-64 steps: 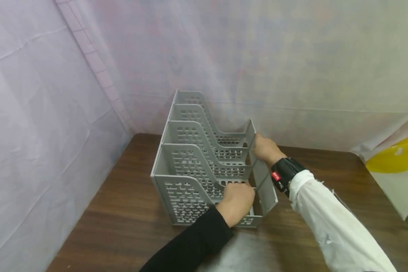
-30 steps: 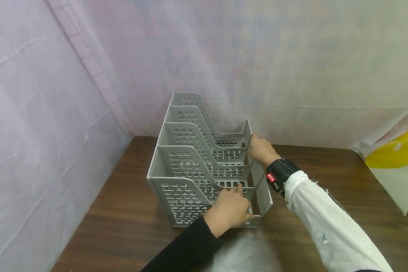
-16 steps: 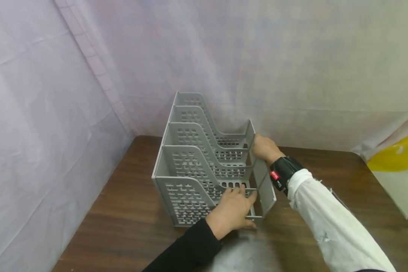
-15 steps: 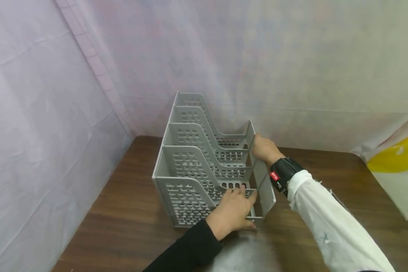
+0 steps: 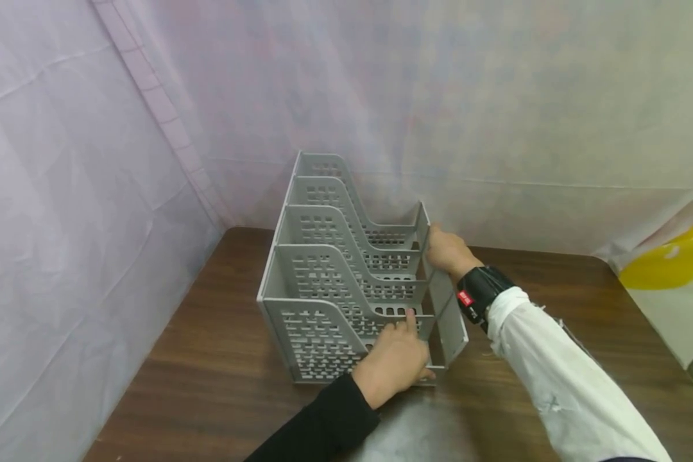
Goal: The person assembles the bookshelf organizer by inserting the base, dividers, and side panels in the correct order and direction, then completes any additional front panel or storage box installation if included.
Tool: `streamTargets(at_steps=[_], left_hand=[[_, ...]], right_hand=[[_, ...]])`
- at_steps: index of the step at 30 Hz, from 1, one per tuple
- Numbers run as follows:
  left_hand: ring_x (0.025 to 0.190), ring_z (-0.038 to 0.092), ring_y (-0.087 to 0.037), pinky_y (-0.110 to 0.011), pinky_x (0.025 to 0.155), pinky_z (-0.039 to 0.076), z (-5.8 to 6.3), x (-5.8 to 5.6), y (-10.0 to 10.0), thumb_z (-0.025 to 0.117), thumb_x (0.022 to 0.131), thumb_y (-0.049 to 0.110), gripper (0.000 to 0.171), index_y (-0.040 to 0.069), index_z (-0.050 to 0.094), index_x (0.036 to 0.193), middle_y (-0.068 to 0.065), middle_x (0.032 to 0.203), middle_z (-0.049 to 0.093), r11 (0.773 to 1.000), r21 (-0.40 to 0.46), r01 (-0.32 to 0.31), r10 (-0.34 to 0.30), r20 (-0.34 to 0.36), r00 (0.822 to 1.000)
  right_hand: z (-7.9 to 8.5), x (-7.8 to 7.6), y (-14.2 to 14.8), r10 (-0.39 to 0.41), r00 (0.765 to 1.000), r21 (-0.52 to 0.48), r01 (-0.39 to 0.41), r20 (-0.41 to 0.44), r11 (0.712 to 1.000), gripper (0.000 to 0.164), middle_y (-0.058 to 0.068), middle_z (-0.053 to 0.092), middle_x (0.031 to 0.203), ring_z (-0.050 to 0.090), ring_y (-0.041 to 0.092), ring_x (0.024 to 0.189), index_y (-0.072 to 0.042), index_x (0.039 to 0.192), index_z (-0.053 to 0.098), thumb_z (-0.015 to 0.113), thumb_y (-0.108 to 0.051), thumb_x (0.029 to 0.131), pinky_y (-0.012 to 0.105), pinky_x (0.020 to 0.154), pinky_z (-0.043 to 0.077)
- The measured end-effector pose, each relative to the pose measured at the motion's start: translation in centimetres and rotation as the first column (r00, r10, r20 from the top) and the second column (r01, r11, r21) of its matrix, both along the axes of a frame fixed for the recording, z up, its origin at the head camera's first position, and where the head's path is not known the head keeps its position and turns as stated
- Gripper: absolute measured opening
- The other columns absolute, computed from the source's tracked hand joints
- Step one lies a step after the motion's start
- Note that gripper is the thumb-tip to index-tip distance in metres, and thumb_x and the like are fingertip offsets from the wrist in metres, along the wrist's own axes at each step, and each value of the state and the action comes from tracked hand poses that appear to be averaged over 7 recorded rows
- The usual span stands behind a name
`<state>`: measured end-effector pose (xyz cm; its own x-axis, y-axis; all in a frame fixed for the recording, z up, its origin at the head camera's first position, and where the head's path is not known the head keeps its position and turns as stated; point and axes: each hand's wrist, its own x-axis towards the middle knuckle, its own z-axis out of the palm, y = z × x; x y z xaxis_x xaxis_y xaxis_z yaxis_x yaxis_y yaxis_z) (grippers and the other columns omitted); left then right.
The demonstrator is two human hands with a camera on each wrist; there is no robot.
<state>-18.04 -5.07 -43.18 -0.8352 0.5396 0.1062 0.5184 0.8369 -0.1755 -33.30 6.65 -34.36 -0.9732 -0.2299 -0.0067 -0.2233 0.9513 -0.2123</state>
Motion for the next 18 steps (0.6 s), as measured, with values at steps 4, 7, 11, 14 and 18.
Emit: streamTargets(at_steps=[4,7,11,14,18], left_hand=[[0.108,0.061,-0.02,-0.031,0.087,0.049,-0.06,-0.07,0.19,0.054,0.082,0.063,0.044,0.03,0.073,0.104,-0.022,0.147,0.042,1.0,-0.026,-0.017,0.017,0.009,1.0],[0.103,0.063,-0.018,-0.029,0.083,0.05,-0.1,-0.16,0.28,0.057,0.081,0.063,0.041,0.031,0.073,0.102,-0.02,0.145,0.045,0.999,-0.042,-0.033,0.033,-0.015,0.999],[0.098,0.065,-0.017,-0.029,0.079,0.05,-0.18,-0.15,0.37,0.059,0.08,0.062,0.039,0.032,0.074,0.099,-0.019,0.144,0.047,0.998,-0.047,-0.044,0.042,-0.038,0.998],[0.096,0.066,-0.016,-0.028,0.075,0.051,-0.14,-0.03,0.41,0.059,0.079,0.062,0.038,0.032,0.074,0.098,-0.019,0.143,0.048,0.998,-0.043,-0.042,0.04,-0.057,0.998],[0.092,0.067,-0.015,-0.026,0.066,0.053,-0.04,0.16,0.43,0.061,0.079,0.061,0.038,0.03,0.074,0.096,-0.021,0.141,0.049,0.999,-0.039,-0.034,0.031,-0.072,0.997]], right_hand=[[-0.12,-0.11,0.01,0.005,1.0,0.003,-0.005,-0.004,1.0,0.047,0.037,0.058,0.116,0.06,0.047,0.103,0.01,0.132,0.035,0.04,-0.009,0.089,0.055,0.086,0.05],[-0.09,-0.22,0.09,0.008,1.0,0.009,-0.008,-0.004,1.0,0.049,0.037,0.058,0.115,0.06,0.047,0.103,0.01,0.133,0.034,0.041,-0.01,0.088,0.054,0.086,0.05],[0.02,-0.24,0.17,0.005,1.0,0.011,-0.005,0.006,1.0,0.053,0.037,0.058,0.115,0.06,0.047,0.103,0.011,0.135,0.031,0.042,-0.01,0.088,0.054,0.086,0.05],[0.03,-0.25,0.23,-0.003,1.0,0.008,0.003,0.012,1.0,0.056,0.038,0.057,0.117,0.059,0.047,0.105,0.011,0.139,0.028,0.042,-0.009,0.088,0.055,0.088,0.049],[-0.13,-0.27,0.34,0.005,1.0,0.008,-0.005,0.007,1.0,0.056,0.038,0.056,0.118,0.058,0.048,0.106,0.011,0.139,0.027,0.04,-0.009,0.089,0.055,0.089,0.049]])
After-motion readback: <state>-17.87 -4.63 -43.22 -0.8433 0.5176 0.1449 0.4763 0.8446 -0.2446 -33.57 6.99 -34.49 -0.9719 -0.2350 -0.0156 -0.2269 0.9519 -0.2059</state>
